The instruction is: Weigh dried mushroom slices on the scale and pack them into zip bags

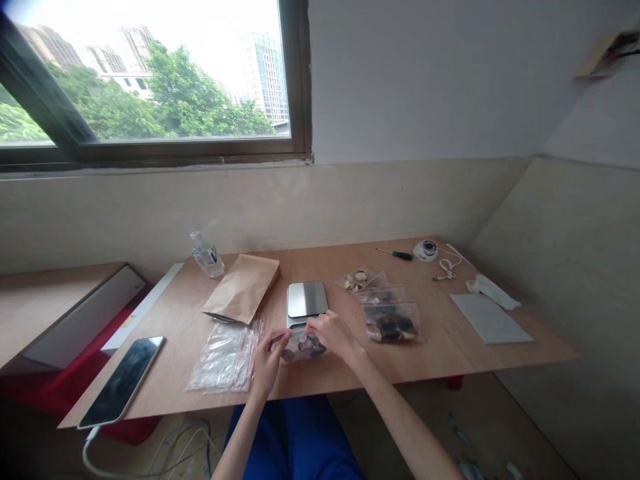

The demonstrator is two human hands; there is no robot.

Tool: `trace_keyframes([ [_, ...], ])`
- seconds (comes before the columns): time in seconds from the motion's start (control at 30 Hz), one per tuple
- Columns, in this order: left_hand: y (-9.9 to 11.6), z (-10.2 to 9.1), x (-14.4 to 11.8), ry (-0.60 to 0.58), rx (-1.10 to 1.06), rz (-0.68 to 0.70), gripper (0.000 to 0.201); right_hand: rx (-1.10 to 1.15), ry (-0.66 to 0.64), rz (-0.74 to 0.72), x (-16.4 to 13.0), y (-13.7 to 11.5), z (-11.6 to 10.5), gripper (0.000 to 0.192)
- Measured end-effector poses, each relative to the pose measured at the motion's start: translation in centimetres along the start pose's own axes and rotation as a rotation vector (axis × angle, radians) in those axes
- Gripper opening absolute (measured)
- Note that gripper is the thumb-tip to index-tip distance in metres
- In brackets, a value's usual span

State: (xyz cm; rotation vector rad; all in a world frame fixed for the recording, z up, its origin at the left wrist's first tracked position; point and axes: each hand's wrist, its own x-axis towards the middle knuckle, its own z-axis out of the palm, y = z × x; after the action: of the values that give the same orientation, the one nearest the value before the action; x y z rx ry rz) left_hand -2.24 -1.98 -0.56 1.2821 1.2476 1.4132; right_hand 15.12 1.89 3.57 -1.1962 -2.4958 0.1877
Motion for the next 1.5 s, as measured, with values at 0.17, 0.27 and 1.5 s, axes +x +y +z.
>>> trace_keyframes([
  [0.17, -0.3, -0.4, 0.5, 0.041, -0.054, -0.036, 0.025, 0.021, 0.022, 0.013, 0.1, 0.4, 0.1, 0.020],
  [0.27, -0.5, -0.6, 0.7, 0.088, -0.085, -0.068, 0.028, 0.032, 0.053, 0.031, -0.2, 1.0, 0.1, 0.020],
  [1.5, -3.4, -15.9, 7.4, 0.339, 1.163, 0.175, 0.049, -0.137, 0.752, 0.696, -2.4, 10.5, 0.7, 0.034],
])
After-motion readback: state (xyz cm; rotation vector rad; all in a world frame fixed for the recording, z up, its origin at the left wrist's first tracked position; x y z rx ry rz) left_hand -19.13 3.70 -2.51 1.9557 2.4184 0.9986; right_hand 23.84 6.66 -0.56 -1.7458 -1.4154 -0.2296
